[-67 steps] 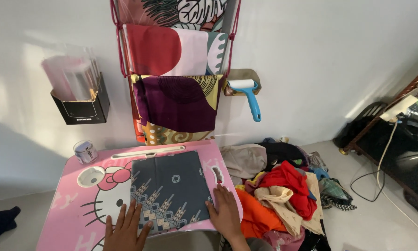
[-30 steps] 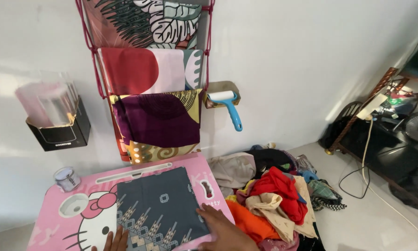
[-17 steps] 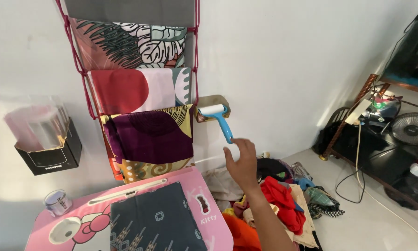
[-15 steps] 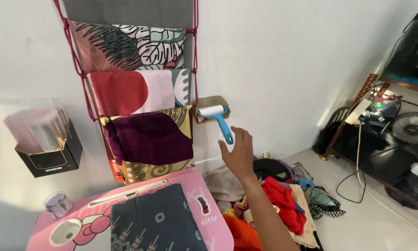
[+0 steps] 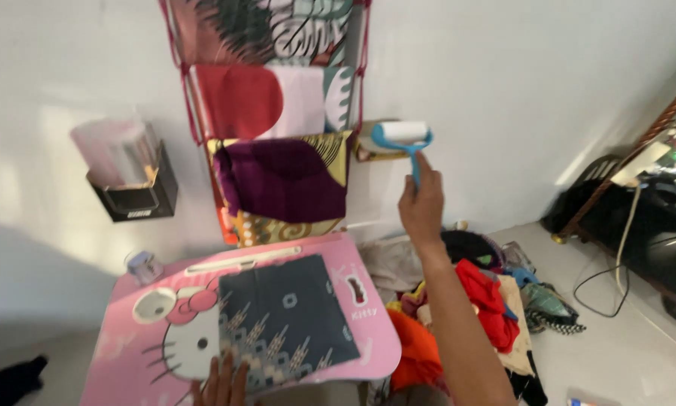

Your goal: Folding a patterned cloth and cleaning it with a lint roller on a small table.

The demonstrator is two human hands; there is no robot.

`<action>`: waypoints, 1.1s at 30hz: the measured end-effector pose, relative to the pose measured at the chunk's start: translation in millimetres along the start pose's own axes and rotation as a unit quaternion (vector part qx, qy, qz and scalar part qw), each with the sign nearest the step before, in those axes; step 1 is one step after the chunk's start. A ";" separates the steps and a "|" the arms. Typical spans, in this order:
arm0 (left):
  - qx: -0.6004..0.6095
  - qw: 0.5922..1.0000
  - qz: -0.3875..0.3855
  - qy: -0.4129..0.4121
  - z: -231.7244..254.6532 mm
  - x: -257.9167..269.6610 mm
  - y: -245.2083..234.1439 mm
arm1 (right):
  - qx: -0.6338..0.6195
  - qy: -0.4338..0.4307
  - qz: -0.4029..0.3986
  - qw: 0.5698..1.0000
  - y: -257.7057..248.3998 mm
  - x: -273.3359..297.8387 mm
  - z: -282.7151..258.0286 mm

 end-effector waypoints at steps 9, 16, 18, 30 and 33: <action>0.143 0.975 -0.149 0.083 52.4 -118.0 -181.2 | -0.034 0.177 -0.207 0.962 -57.0 187.8 -161.4; 0.165 0.971 -0.140 0.101 58.5 -109.8 -171.1 | 0.102 0.239 -0.368 0.892 -25.1 256.2 -181.5; 0.150 0.976 -0.121 0.098 56.5 -110.6 -172.4 | 0.136 0.222 -0.368 0.892 -11.2 249.3 -175.2; 0.165 0.970 -0.142 0.104 50.2 -104.5 -171.3 | 0.145 0.229 -0.413 0.870 135.3 181.9 -65.6; 0.182 0.967 -0.156 0.087 44.9 -101.9 -180.7 | 0.149 0.238 -0.425 0.861 130.9 180.0 -75.3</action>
Point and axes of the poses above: each hand's wrist, its own x-axis away from the middle knuckle, its own y-axis out of the palm, z = x × y, the point moved 2 cm from there along -x, towards the middle knuckle, and after that the axes turned 13 degrees about -x, right-handed, at the moved point
